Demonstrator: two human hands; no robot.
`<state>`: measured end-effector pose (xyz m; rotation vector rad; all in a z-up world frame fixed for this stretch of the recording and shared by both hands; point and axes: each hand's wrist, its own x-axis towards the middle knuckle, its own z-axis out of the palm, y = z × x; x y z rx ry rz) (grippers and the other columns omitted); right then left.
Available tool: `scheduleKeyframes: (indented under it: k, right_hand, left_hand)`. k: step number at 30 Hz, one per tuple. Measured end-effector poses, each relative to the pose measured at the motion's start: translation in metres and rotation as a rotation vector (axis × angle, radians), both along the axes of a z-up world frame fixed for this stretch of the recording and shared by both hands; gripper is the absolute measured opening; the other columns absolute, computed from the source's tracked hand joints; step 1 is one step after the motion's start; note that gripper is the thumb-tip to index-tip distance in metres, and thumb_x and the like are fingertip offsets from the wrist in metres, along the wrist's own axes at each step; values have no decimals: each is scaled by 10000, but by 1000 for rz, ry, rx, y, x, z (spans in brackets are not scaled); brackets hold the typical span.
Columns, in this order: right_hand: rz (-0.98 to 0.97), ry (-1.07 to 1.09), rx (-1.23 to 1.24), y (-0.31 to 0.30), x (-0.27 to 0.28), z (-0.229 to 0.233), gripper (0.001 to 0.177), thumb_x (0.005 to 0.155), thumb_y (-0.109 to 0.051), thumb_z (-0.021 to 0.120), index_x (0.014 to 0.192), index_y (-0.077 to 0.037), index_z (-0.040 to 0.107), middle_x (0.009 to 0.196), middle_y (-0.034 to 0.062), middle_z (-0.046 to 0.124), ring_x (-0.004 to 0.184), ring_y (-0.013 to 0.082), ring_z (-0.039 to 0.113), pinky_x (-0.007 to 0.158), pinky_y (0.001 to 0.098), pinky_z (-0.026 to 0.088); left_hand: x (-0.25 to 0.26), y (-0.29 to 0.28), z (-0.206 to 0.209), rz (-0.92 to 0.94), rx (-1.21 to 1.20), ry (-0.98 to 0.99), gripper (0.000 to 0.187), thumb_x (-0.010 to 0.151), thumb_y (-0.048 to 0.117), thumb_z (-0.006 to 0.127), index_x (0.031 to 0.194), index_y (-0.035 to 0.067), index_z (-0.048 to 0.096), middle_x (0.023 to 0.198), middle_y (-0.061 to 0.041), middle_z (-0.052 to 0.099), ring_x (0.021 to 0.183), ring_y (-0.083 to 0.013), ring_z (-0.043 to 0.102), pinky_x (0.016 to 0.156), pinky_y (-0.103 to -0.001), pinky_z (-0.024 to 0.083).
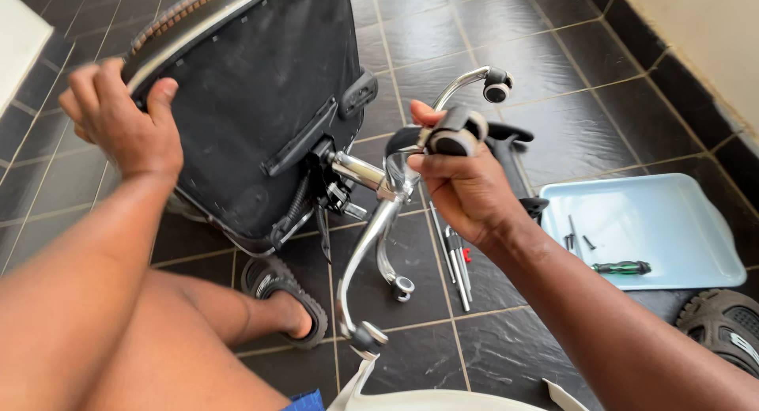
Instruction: The person assembles an office chair by attaching the seat to the base and tightening the screws with a screwdriver and an Allen key. The person works on the underside of the seat, aligning the parts and securing them.
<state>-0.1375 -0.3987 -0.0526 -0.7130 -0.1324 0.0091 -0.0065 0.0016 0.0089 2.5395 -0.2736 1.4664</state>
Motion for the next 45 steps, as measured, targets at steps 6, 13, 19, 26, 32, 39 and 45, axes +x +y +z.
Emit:
scheduleKeyframes:
  k: [6, 13, 19, 26, 32, 39, 45]
  right_hand:
    - [134, -32, -309, -12, -30, 43, 688, 789, 190, 668, 1364, -173, 557, 1593, 91, 389, 1175, 209, 521, 968, 333, 503]
    - [178, -71, -1059, -28, -49, 89, 911, 819, 25, 711, 1580, -274, 308, 1460, 9, 525, 1248, 150, 552, 1067, 333, 488]
    - [289, 63, -954, -38, -53, 104, 970, 718, -13, 812, 1559, -121, 342, 1237, 172, 685, 1150, 244, 657, 1072, 381, 487]
    - [261, 105, -1259, -27, -46, 127, 812, 768, -88, 853, 1483, 6, 480, 1236, 224, 631, 1178, 318, 610, 1073, 431, 442]
    - [139, 251, -1297, -16, -56, 122, 995, 693, -106, 865, 1553, -91, 365, 1304, 146, 631, 1232, 240, 602, 1110, 351, 397]
    - [289, 46, -1051, -41, -48, 117, 621, 945, -426, 635, 1402, -9, 584, 1271, 107, 677, 1186, 186, 594, 1062, 346, 436]
    - [180, 200, -746, -48, 4, 86, 476, 991, -433, 572, 1196, -10, 643, 1125, 76, 702, 1033, 188, 648, 917, 351, 534]
  left_hand:
    - [-28, -36, 37, 379, -152, 154, 671, 1047, 430, 791, 1552, 244, 390, 1488, -5, 412, 1423, -305, 350, 1109, -666, 258]
    - [-44, -86, 20, 646, -757, 414, 1083, 1039, 505, 691, 1616, 38, -98, 1722, -210, -19, 1586, -404, 18, 1275, -569, 103]
    - [-23, -157, -41, -13, -1564, 1175, 534, 884, 269, 626, 1354, 25, 556, 1460, -244, 586, 1272, -405, 629, 1059, -608, 503]
    - [-12, -242, -65, -353, -1397, 1740, 499, 1022, 528, 450, 1358, 175, 557, 1613, -181, 461, 1398, -433, 571, 1108, -721, 343]
    - [-23, -267, -49, -452, -1243, 1707, 620, 1081, 501, 330, 1126, 120, 817, 1689, -150, 172, 1524, -470, 145, 1141, -794, 198]
    - [-77, -284, -24, -442, -1531, 1475, 412, 964, 543, 612, 837, 151, 602, 1465, -108, 525, 1380, -396, 395, 1089, -822, 217]
    - [-43, -306, -67, -909, -2088, 1316, 212, 945, 256, 693, 823, 153, 553, 923, -56, 588, 824, -288, 615, 803, -518, 499]
